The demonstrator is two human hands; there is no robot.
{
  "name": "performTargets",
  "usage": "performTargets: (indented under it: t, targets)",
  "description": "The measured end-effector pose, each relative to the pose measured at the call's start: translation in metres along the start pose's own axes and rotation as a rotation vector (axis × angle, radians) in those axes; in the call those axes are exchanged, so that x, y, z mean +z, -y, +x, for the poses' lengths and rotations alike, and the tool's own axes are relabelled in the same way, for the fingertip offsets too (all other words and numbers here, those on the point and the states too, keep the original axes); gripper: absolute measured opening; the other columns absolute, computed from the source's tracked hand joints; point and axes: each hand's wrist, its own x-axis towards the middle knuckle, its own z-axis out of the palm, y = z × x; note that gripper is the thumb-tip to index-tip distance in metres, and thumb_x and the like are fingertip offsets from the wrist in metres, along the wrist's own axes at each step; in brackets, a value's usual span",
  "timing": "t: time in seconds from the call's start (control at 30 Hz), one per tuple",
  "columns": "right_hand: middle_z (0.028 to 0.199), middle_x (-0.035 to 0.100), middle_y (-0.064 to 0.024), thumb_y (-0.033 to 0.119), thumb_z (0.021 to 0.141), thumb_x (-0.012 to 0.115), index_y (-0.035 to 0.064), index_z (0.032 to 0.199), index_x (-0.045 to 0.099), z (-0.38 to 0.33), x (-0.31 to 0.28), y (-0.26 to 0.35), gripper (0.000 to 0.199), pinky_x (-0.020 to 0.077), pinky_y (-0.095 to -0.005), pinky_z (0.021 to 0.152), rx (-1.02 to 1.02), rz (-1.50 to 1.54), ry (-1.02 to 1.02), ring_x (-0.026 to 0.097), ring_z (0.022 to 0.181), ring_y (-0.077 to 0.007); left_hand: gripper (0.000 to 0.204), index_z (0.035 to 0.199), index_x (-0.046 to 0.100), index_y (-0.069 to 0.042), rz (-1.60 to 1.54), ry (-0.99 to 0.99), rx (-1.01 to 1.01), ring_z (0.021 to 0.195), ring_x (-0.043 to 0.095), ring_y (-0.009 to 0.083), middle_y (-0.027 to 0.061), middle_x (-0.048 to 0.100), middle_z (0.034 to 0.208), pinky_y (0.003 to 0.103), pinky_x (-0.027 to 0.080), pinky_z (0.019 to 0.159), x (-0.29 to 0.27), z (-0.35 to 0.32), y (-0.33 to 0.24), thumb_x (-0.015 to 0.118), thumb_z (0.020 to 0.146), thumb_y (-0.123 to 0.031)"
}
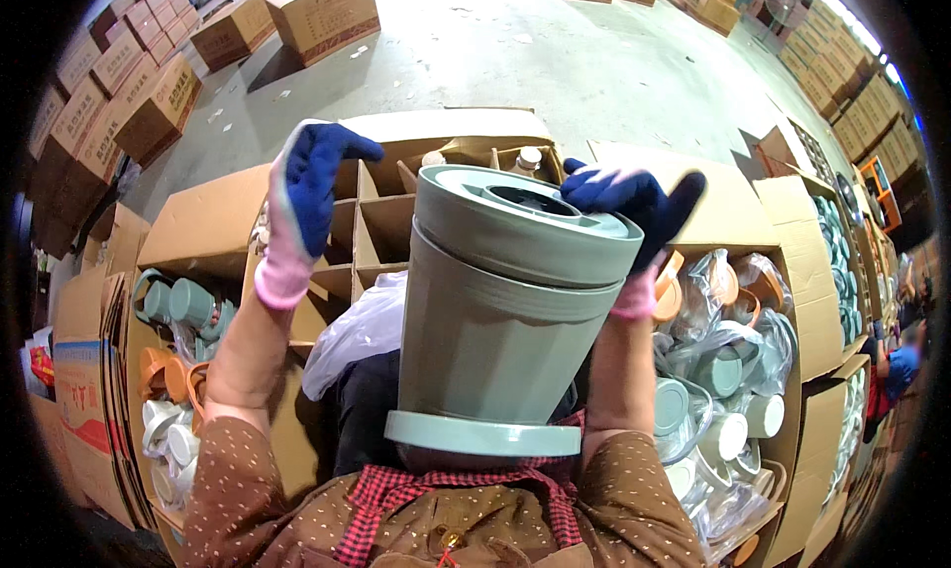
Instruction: The person assembles insulated containers by placing metal liners inside plastic outer shells, screwing on bases, and wrapping them in plastic bags. They handle several containers, moving finished ones into a larger box and flattening cardboard separators.
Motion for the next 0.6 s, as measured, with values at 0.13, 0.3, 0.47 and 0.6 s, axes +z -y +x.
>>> performTargets:
  t: [0.13, 0.3, 0.47, 0.6]
  targets:
    - [0.091, 0.067, -0.0215, 0.070, 0.094, 0.009, -0.0018, 0.084, 0.067, -0.019, 0.024, -0.040, 0.092, 0.0412, -0.0472, 0.098, 0.145, 0.306, -0.261, 0.064, 0.087, -0.0334, 0.023, 0.105, 0.063, -0.003, 0.364, 0.277, 0.541, 0.089, 0.065, 0.0223, 0.0134, 0.067, 0.100, 0.034, 0.053, 0.080, 0.067, 0.001, -0.080, 0.061, 0.087, -0.018]
    - [0.087, 0.067, -0.0227, 0.074, 0.092, 0.007, -0.0036, 0.080, 0.067, 0.003, 0.036, 0.018, 0.098, 0.0445, -0.0453, 0.094, -0.144, -0.171, -0.009, 0.064, 0.085, -0.0345, 0.020, 0.107, 0.062, -0.001, -0.067, 0.364, 0.356, 0.092, 0.065, 0.0185, 0.0116, 0.068, 0.099, 0.030, 0.052, 0.083, 0.039, -0.002, -0.046, 0.058, 0.091, -0.012]
    - [0.087, 0.066, -0.0229, 0.075, 0.091, 0.008, -0.0034, 0.081, 0.067, -0.015, 0.036, -0.037, 0.098, 0.0451, -0.0446, 0.093, 0.137, 0.344, -0.248, 0.064, 0.085, -0.0341, 0.016, 0.095, 0.059, -0.004, 0.244, 0.246, 0.501, 0.072, 0.066, 0.0220, 0.0103, 0.064, 0.076, 0.035, 0.052, 0.069, 0.073, 0.000, -0.083, 0.062, 0.090, -0.019]
    - [0.087, 0.066, -0.0230, 0.076, 0.091, 0.009, -0.0033, 0.081, 0.067, -0.019, 0.052, 0.005, 0.099, 0.0456, -0.0441, 0.092, 0.120, -0.061, -0.231, 0.064, 0.085, -0.0338, 0.021, 0.096, 0.063, -0.003, -0.088, 0.282, 0.381, 0.086, 0.067, 0.0223, 0.0111, 0.068, 0.085, 0.036, 0.051, 0.081, 0.055, -0.006, -0.059, 0.057, 0.094, -0.023]
